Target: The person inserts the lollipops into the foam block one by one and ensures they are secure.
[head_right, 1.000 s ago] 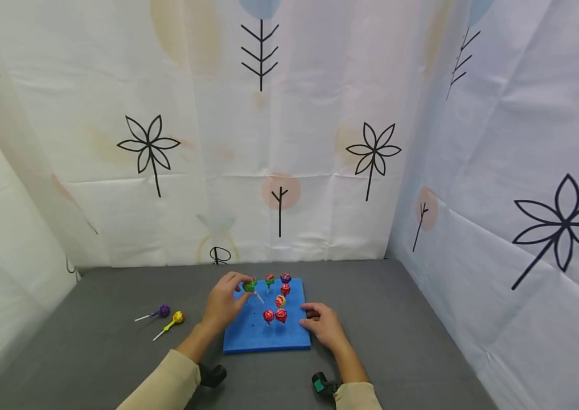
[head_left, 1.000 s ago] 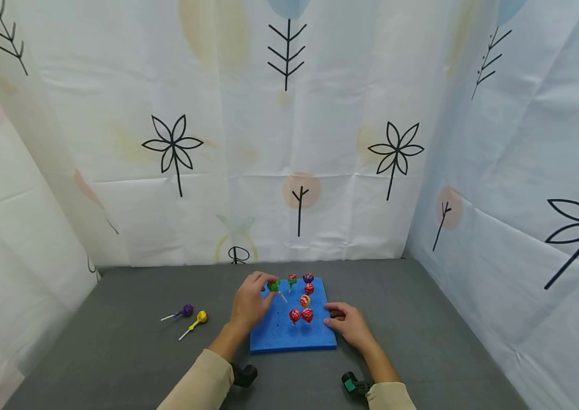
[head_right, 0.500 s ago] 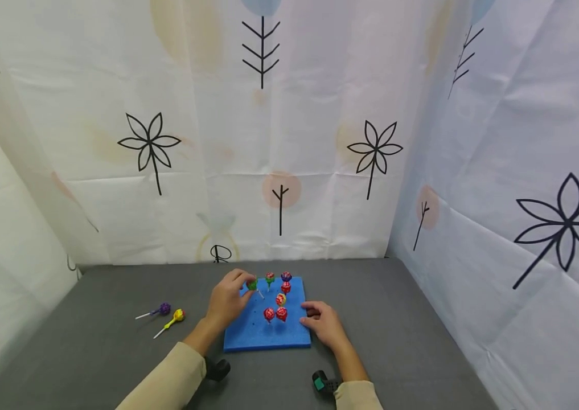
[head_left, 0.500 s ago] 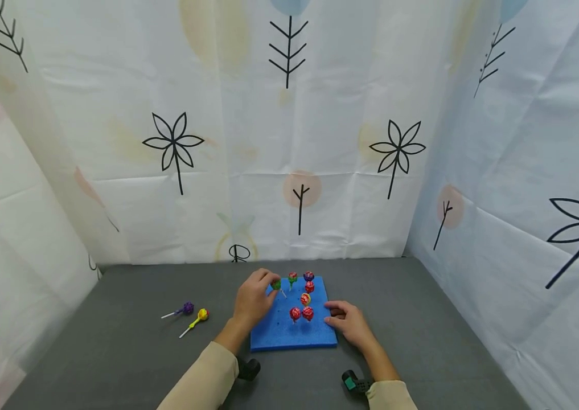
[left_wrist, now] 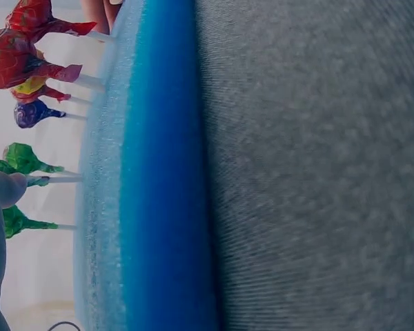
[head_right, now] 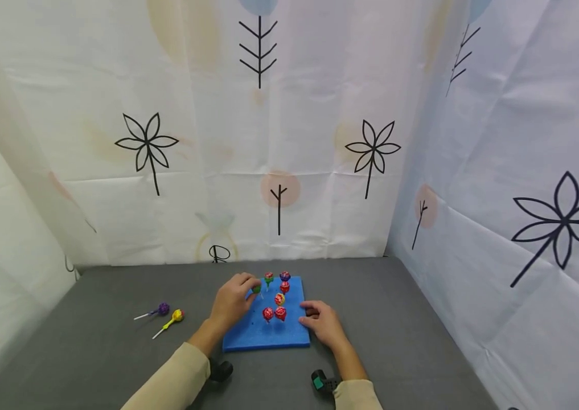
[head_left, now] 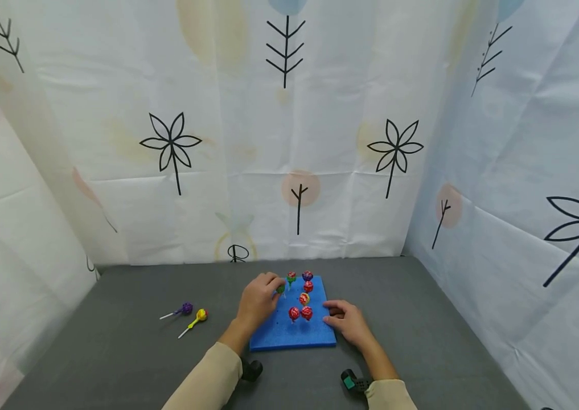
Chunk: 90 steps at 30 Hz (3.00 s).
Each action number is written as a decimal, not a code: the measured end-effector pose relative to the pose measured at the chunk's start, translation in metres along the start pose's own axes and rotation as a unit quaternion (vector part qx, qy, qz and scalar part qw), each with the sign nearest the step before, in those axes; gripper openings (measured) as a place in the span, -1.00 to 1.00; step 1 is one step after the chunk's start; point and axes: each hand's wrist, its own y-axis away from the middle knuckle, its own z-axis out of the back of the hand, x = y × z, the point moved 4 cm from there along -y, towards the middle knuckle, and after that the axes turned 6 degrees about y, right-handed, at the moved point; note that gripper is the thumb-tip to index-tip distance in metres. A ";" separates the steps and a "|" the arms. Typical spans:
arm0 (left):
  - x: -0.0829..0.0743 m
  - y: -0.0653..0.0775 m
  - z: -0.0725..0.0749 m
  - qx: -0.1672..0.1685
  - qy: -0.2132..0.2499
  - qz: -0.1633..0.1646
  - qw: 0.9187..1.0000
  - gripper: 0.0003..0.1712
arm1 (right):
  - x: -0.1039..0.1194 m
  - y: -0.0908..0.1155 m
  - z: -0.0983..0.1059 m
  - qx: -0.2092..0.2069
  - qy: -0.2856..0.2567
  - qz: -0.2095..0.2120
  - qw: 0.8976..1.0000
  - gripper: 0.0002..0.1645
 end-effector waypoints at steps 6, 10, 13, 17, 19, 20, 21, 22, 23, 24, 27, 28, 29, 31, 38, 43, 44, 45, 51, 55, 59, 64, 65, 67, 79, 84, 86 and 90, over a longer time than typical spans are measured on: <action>0.001 0.003 0.000 0.004 -0.003 0.012 1.000 -0.68 | 0.001 0.000 0.000 0.003 -0.001 -0.005 1.000 -0.63; 0.002 0.002 0.002 0.006 -0.013 0.008 1.000 -0.70 | 0.002 0.001 0.000 0.003 -0.001 -0.002 1.000 -0.63; 0.001 0.002 0.003 0.011 -0.022 0.002 1.000 -0.70 | 0.001 0.001 0.000 0.001 0.002 0.004 1.000 -0.63; -0.001 0.001 0.004 0.018 -0.032 0.001 0.999 -0.69 | 0.001 0.001 0.000 -0.001 0.004 0.008 1.000 -0.63; -0.002 0.001 0.004 0.022 -0.036 0.003 0.999 -0.68 | 0.001 0.002 -0.001 -0.001 0.005 0.005 1.000 -0.64; -0.002 0.001 0.004 0.024 -0.037 0.005 0.999 -0.67 | 0.001 0.002 0.000 -0.001 0.006 0.005 1.000 -0.64; -0.002 0.001 0.003 0.026 -0.038 0.007 0.999 -0.65 | 0.001 0.002 0.000 -0.001 0.006 0.003 1.000 -0.64; -0.002 0.002 0.003 0.028 -0.038 0.009 0.999 -0.63 | 0.001 0.002 0.000 -0.001 0.006 0.001 1.000 -0.64; -0.002 0.003 0.003 0.029 -0.039 0.011 0.999 -0.62 | 0.001 0.002 0.000 0.000 0.006 -0.002 1.000 -0.64; -0.002 0.003 0.002 0.031 -0.040 0.012 0.999 -0.60 | 0.001 0.002 0.000 -0.001 0.006 -0.003 1.000 -0.64; -0.001 0.005 0.002 0.033 -0.038 0.018 0.999 -0.56 | 0.002 0.001 0.000 0.000 0.002 -0.005 1.000 -0.64; -0.001 0.006 0.002 0.034 -0.038 0.020 0.999 -0.55 | 0.002 0.001 0.000 0.001 0.001 -0.003 1.000 -0.64; -0.001 0.006 0.002 0.035 -0.037 0.022 0.998 -0.53 | 0.002 0.001 0.000 0.001 0.002 0.001 1.000 -0.63; -0.001 0.006 0.002 0.037 -0.032 0.025 0.998 -0.50 | 0.002 0.001 0.000 0.001 0.001 0.004 1.000 -0.63; 0.000 0.007 0.002 0.055 -0.019 0.040 0.997 -0.39 | 0.002 0.001 0.000 -0.010 0.009 0.015 1.000 -0.64; 0.001 0.009 0.001 0.075 -0.003 0.054 0.996 -0.30 | 0.002 0.002 0.000 -0.010 0.020 0.019 1.000 -0.64; 0.001 0.009 0.001 0.080 -0.001 0.056 0.995 -0.29 | 0.002 0.002 0.000 -0.008 0.020 0.016 1.000 -0.64; 0.002 0.010 0.000 0.084 -0.001 0.059 0.995 -0.27 | 0.001 0.001 0.000 -0.007 0.016 0.008 1.000 -0.64; 0.004 0.013 0.001 0.089 0.001 0.069 0.994 -0.24 | 0.001 0.001 -0.001 0.000 0.014 0.004 1.000 -0.64; 0.005 0.012 0.006 0.071 0.010 0.062 0.996 -0.23 | 0.000 0.001 -0.001 -0.003 0.013 0.006 1.000 -0.64; 0.005 0.010 0.012 0.048 0.024 0.048 0.997 -0.26 | 0.001 0.001 -0.001 -0.003 0.010 0.007 1.000 -0.63; 0.011 0.013 0.015 0.038 0.062 0.074 0.995 -0.42 | -0.001 0.001 -0.001 -0.003 0.006 -0.007 1.000 -0.63; 0.012 0.014 0.015 0.034 0.074 0.087 0.993 -0.45 | -0.001 0.001 -0.001 -0.003 0.007 -0.009 1.000 -0.62; 0.016 0.016 0.016 0.021 0.094 0.111 0.989 -0.50 | -0.001 0.001 -0.001 -0.003 0.007 -0.011 1.000 -0.63; 0.032 0.028 0.034 -0.041 0.142 0.176 0.973 -0.60 | 0.004 0.001 0.001 -0.003 0.036 -0.026 0.999 -0.63; 0.036 0.037 0.039 -0.019 0.160 0.204 0.966 -0.64 | 0.005 0.001 0.001 0.002 0.040 -0.032 0.999 -0.63; 0.037 0.041 0.040 -0.008 0.160 0.212 0.964 -0.65 | 0.005 0.001 0.001 0.004 0.038 -0.033 0.999 -0.63; 0.039 0.048 0.043 0.010 0.155 0.229 0.961 -0.66 | 0.004 0.001 0.000 0.004 0.035 -0.035 0.999 -0.64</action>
